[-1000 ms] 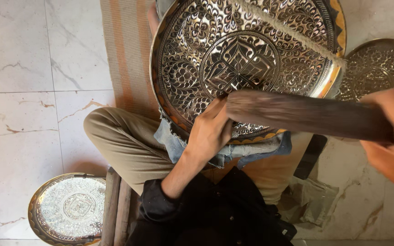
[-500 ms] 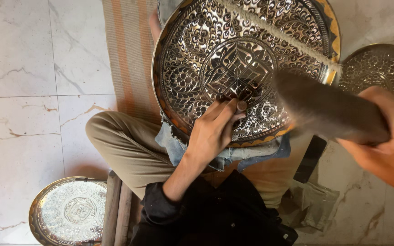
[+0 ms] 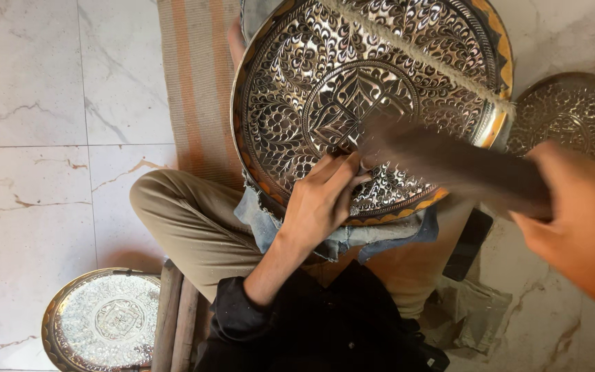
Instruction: The person sits cross-legged on the floor with an engraved brass tray resting on their lap. They hold a small punch against the tray's patterned surface with one hand and repeatedly strike it with a wooden mallet held in the other hand, repositioning the punch along the design as they work, with other finished trays lying on the floor nearby.
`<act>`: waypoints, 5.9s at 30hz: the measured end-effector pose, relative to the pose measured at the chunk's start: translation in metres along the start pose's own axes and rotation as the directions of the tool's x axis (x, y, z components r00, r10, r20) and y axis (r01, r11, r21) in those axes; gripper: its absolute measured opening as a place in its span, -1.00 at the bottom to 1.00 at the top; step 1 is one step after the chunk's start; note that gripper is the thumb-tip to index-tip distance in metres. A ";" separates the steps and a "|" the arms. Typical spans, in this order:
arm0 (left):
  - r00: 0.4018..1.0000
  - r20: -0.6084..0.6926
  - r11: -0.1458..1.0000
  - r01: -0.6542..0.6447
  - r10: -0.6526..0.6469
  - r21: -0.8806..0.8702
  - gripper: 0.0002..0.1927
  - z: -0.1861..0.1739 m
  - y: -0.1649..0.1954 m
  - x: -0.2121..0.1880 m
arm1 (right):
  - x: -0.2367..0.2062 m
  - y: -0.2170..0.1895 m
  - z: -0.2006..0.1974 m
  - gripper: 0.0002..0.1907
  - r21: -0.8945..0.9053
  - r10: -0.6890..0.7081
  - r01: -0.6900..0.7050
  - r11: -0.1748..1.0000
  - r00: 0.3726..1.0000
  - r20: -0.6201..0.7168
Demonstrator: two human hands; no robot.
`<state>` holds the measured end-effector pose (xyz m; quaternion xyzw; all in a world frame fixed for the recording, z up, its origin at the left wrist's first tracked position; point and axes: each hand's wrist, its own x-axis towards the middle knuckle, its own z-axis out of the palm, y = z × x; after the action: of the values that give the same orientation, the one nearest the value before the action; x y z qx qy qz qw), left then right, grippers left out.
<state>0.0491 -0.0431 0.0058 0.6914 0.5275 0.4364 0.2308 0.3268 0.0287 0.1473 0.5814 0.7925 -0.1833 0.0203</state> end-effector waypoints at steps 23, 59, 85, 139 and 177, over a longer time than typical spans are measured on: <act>0.999 0.000 0.998 -0.050 0.050 0.031 -0.54 -0.008 0.008 0.004 | 0.005 -0.017 -0.003 -0.71 0.073 -0.172 0.182 0.981 0.977 -0.128; 0.933 0.345 0.995 -0.086 0.101 -0.057 -0.42 -0.030 -0.002 0.012 | -0.057 0.034 0.060 -0.73 0.421 0.190 -0.108 0.901 0.969 -0.157; 0.944 0.284 0.985 -0.162 0.171 -0.055 -0.51 -0.024 -0.008 0.013 | -0.026 0.043 0.034 -0.63 0.080 0.029 -0.027 0.996 0.999 -0.017; 0.917 0.335 0.976 -0.208 0.215 -0.058 -0.37 -0.031 -0.006 0.025 | -0.049 0.052 0.062 -0.88 0.207 0.083 -0.067 0.976 0.994 -0.066; 0.879 0.406 0.933 -0.108 0.251 -0.343 -0.67 -0.040 -0.013 0.041 | -0.096 0.070 0.100 -0.78 0.635 0.120 -0.002 0.772 0.982 -0.143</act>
<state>0.0110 -0.0062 0.0311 0.7738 0.3187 0.3646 0.4084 0.4042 -0.0726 0.0588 0.5936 0.6640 -0.3863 -0.2398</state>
